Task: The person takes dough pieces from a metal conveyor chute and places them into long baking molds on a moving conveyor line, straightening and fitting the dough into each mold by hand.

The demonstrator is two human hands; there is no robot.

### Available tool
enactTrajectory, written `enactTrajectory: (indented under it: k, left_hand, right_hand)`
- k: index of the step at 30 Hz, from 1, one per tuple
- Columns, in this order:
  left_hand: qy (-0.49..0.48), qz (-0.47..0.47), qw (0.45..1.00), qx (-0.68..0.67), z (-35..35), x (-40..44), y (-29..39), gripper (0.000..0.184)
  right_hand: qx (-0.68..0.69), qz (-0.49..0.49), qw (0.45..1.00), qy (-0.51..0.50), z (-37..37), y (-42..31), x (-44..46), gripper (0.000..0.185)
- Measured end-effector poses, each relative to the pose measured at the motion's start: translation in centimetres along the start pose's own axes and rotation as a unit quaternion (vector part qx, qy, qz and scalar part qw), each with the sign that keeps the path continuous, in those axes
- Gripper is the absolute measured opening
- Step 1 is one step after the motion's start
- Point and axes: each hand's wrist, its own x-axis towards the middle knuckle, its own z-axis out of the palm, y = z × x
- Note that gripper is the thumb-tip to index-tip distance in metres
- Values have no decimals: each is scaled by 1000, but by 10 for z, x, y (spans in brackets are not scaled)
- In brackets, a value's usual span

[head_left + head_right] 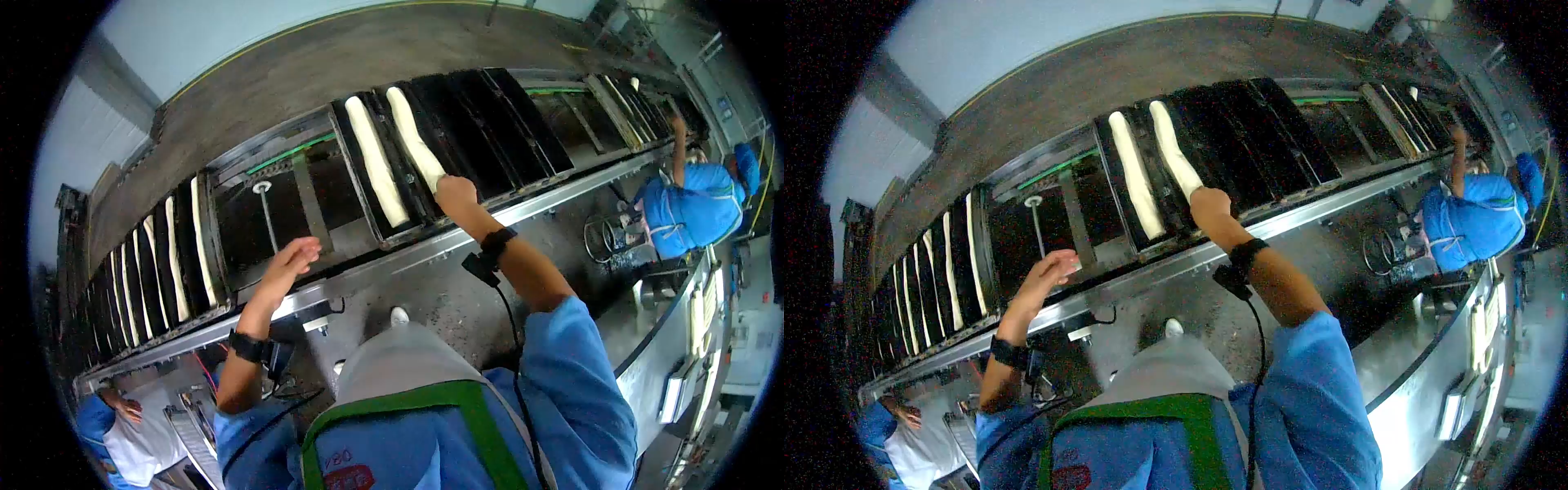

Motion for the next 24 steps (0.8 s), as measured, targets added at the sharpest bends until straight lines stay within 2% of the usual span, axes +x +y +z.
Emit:
enactTrajectory:
  k: [1, 3, 5, 7, 8, 9, 10, 11, 12, 13, 14, 16, 17, 18, 19, 20, 21, 22, 24]
  left_hand:
    - [8, -3, 1000, -2, -2, -16, -5, 35]
    - [44, 14, 999, -25, -6, -49, -14, 35]
    - [87, 16, 996, -23, -18, -84, -29, 32]
    - [100, 27, 995, -4, -29, -122, -42, 30]
    - [137, -14, 990, 8, -31, -141, -42, 29]
    - [160, -1, 986, -44, -40, -159, -68, 29]
    - [186, 9, 982, -27, -42, -179, -78, 30]
    - [212, 16, 977, -9, -43, -201, -88, 32]
    - [247, 32, 968, -28, -45, -221, -107, 33]
    - [277, 22, 960, -46, -46, -238, -122, 35]
    - [303, 12, 951, -63, -48, -260, -134, 33]
    - [366, -2, 926, -90, -47, -295, -157, 32]
    - [391, -36, 918, -59, -46, -312, -176, 32]
    - [415, -76, 906, -33, -45, -332, -198, 32]
    - [436, -69, 896, -37, -43, -349, -223, 32]
    - [459, -58, 885, -45, -44, -370, -245, 32]
    - [487, -88, 868, -46, -41, -387, -262, 32]
    - [512, -114, 850, -46, -41, -401, -276, 33]
    - [572, -108, 808, -94, -37, -430, -303, 34]
  right_hand:
    - [-19, 27, 999, -15, 4, -9, 0, 31]
    - [-45, 0, 999, -30, 3, -15, 1, 30]
    - [-70, -74, 993, -55, -16, -26, -7, 31]
    - [-57, -87, 993, -56, -25, -31, -17, 32]
    - [-40, -168, 985, -21, -29, -35, -24, 32]
    - [-22, -253, 967, 14, -31, -37, -31, 31]
    - [19, -145, 989, 18, -5, -34, -22, 30]
    - [-9, -165, 985, 50, 11, -30, -23, 30]
    - [-31, -145, 985, 89, 15, -37, -33, 28]
    - [-87, -190, 972, 105, 8, -51, -47, 26]
    - [-149, -130, 970, 140, 32, -52, -40, 22]
    - [-113, -137, 969, 173, 30, -67, -49, 30]
    - [-114, -131, 967, 187, 37, -70, -47, 32]
    - [-145, -117, 976, 111, 36, -75, -47, 33]
    - [-66, -98, 984, 134, 21, -100, -65, 30]
    - [-124, -193, 960, 162, 48, -65, -34, 25]
    - [-143, -237, 948, 155, 45, -62, -31, 23]
    - [-184, -69, 976, 97, 39, -84, -33, 24]
    - [-119, -193, 937, 267, 77, -46, 5, 27]
